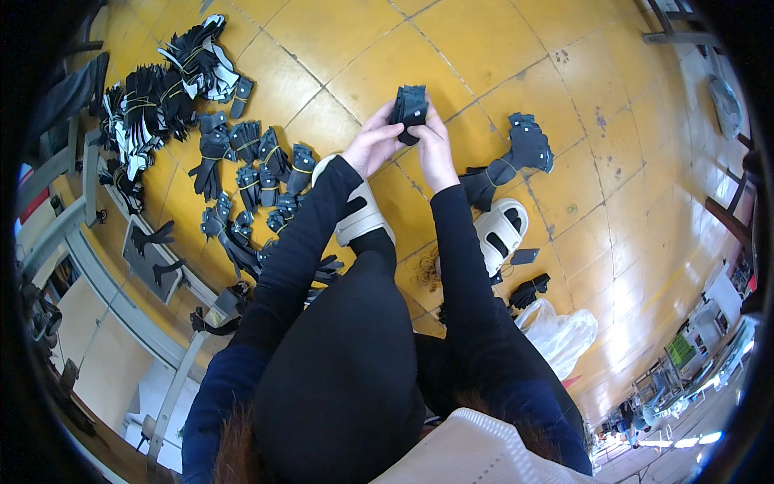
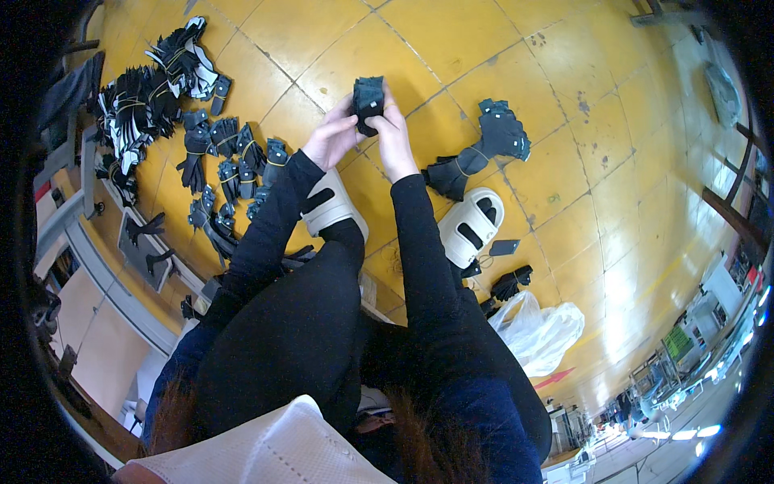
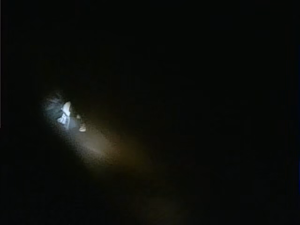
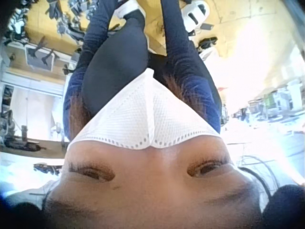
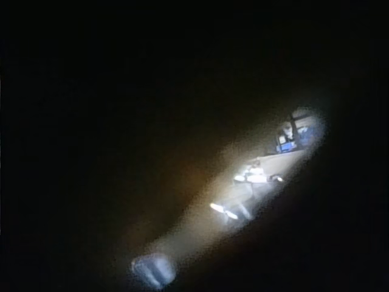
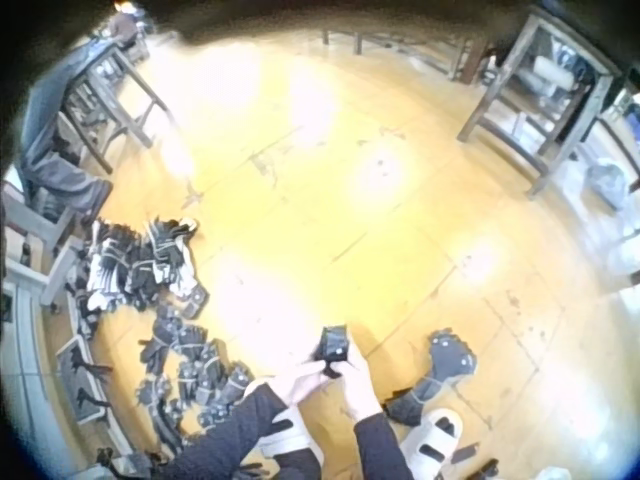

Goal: The person sits on the floor and repeatedly picks up, aligns, and stacks black gloves into neat bundles. They occasionally place bundles aside and continue gathering more gloves from the surrounding pile.

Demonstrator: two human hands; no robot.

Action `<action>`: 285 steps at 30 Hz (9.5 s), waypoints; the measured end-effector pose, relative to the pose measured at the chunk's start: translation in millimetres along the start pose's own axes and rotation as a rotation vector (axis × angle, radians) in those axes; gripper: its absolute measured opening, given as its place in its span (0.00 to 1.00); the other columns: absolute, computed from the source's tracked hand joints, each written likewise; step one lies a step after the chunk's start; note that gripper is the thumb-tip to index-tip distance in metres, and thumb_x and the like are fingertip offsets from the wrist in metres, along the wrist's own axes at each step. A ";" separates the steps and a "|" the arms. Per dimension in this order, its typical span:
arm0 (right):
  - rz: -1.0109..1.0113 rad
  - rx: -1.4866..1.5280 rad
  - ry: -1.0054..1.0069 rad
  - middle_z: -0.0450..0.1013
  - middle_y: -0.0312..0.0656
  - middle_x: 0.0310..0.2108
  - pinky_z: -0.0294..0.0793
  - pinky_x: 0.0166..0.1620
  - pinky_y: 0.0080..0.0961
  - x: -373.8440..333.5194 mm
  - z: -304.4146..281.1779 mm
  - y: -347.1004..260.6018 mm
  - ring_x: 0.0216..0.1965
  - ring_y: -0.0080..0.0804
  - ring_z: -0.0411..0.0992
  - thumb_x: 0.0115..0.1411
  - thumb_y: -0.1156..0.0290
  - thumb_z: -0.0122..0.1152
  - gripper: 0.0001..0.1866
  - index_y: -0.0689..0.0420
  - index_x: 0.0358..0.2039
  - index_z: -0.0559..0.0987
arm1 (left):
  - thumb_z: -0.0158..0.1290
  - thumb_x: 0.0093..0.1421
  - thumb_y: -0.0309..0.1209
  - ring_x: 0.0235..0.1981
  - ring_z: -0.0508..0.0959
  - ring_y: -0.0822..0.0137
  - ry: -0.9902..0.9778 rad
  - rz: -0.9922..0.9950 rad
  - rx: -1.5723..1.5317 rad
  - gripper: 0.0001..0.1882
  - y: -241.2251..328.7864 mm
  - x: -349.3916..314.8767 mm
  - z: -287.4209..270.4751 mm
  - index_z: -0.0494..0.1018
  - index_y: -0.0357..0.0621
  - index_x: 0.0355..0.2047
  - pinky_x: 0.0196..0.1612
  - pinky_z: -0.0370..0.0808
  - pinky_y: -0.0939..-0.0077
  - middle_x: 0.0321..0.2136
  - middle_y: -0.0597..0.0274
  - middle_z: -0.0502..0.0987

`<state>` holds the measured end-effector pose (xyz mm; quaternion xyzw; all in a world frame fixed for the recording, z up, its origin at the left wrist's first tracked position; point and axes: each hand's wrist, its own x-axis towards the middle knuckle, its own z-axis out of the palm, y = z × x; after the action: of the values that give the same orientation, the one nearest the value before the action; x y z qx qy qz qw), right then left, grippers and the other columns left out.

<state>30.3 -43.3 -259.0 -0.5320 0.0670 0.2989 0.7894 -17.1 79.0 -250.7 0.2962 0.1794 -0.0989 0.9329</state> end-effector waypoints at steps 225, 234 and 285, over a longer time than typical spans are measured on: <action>-0.051 -0.345 0.269 0.75 0.37 0.28 0.69 0.33 0.17 13.9 13.6 14.5 0.27 0.18 0.69 0.54 0.74 0.64 0.11 0.66 0.37 0.79 | 0.55 0.59 0.29 0.38 0.77 0.72 0.567 0.073 0.025 0.13 1.9 -22.2 -22.9 0.72 0.39 0.43 0.43 0.73 0.77 0.38 0.62 0.78; -0.002 -0.232 0.295 0.75 0.36 0.30 0.67 0.36 0.14 15.9 21.2 14.2 0.30 0.17 0.68 0.56 0.73 0.62 0.12 0.68 0.39 0.79 | 0.51 0.62 0.31 0.42 0.76 0.69 0.494 0.114 -0.055 0.15 7.1 -24.3 -20.8 0.70 0.40 0.48 0.45 0.73 0.72 0.43 0.61 0.76; -0.172 -0.703 0.214 0.74 0.39 0.40 0.71 0.40 0.21 23.4 10.1 -12.1 0.39 0.25 0.72 0.58 0.74 0.60 0.10 0.62 0.40 0.79 | 0.50 0.64 0.36 0.43 0.74 0.72 0.527 0.098 0.106 0.18 10.6 -22.2 -20.4 0.66 0.45 0.52 0.43 0.74 0.71 0.43 0.64 0.74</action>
<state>53.7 -28.1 -255.0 -0.8023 -0.0024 0.1789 0.5694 -40.0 101.3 -252.0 0.3685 0.3959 0.0175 0.8409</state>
